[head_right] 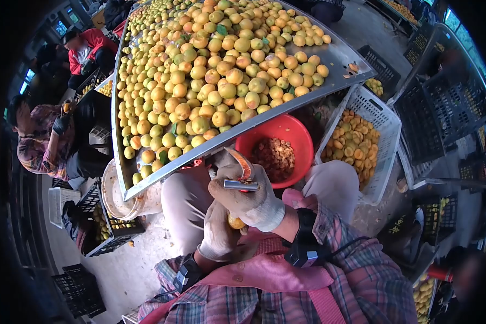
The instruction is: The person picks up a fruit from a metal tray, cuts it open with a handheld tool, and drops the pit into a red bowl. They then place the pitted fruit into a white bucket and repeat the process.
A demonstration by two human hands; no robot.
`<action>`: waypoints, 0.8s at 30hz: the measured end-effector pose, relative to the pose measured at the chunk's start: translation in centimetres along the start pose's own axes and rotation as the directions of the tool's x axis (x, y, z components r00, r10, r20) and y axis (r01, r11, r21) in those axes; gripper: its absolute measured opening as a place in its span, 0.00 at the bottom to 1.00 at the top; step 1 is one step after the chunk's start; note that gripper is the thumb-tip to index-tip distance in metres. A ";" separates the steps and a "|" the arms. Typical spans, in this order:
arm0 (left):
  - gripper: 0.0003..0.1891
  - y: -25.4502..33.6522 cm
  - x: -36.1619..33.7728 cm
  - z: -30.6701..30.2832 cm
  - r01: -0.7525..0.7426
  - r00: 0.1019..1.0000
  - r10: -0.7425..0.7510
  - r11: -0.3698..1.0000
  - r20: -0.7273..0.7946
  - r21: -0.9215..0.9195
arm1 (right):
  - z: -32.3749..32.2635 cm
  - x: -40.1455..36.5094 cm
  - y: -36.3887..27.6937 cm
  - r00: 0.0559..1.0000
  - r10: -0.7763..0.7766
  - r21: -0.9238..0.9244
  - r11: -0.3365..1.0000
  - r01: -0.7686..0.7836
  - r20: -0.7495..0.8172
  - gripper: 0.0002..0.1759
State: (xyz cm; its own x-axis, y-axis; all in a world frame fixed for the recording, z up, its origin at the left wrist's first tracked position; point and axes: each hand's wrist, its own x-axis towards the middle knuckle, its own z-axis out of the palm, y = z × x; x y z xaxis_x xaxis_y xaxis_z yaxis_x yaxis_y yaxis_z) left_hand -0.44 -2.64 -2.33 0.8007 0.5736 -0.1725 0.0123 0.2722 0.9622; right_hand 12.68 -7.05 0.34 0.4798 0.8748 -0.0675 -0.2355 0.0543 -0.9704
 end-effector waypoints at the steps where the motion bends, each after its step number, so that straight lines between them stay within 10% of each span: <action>1: 0.19 0.0 0.0 0.1 0.054 0.998 -0.054 0.998 -0.026 -0.024 | -0.3 0.1 0.1 0.994 -0.078 -0.191 0.977 0.091 0.075 0.06; 4: 0.18 -0.1 -0.1 -0.1 0.015 1.000 -0.014 0.998 -0.008 0.064 | -0.9 0.4 0.2 0.912 -0.197 -0.638 0.661 0.394 0.359 0.06; 5: 0.18 -0.2 -0.2 -0.3 -0.082 0.996 0.075 0.982 0.046 0.171 | -0.2 0.3 -0.7 0.856 -0.436 -0.360 0.779 0.513 0.277 0.08; 8: 0.17 0.2 0.1 -0.1 0.189 0.982 -0.190 0.979 0.004 -0.080 | 0.2 0.6 -0.1 0.843 -0.473 -0.393 0.746 0.538 0.256 0.09; 11: 0.17 -0.2 0.3 -0.2 0.137 0.990 -0.138 0.988 -0.001 0.066 | 0.2 0.8 0.4 0.814 -0.533 -0.440 0.690 0.576 0.229 0.12; 18: 0.12 -6.6 -0.4 -1.7 0.063 0.997 -0.069 0.970 -0.019 -0.234 | -0.1 -0.6 0.0 0.885 -0.287 -0.279 0.873 0.400 0.367 0.18; 24: 0.21 -4.3 0.2 -1.4 -0.141 0.982 0.110 0.969 0.154 0.203 | -1.1 -1.7 0.5 0.859 -0.293 -0.221 0.885 0.410 0.420 0.11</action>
State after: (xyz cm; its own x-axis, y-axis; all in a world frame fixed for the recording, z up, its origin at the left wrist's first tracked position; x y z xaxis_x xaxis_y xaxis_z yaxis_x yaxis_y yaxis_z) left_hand -1.15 -2.65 -6.78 0.8799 0.4741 -0.0307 0.0209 0.0260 0.9994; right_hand 12.67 -8.99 -0.31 0.1261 0.9378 0.3236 0.1746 0.3001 -0.9378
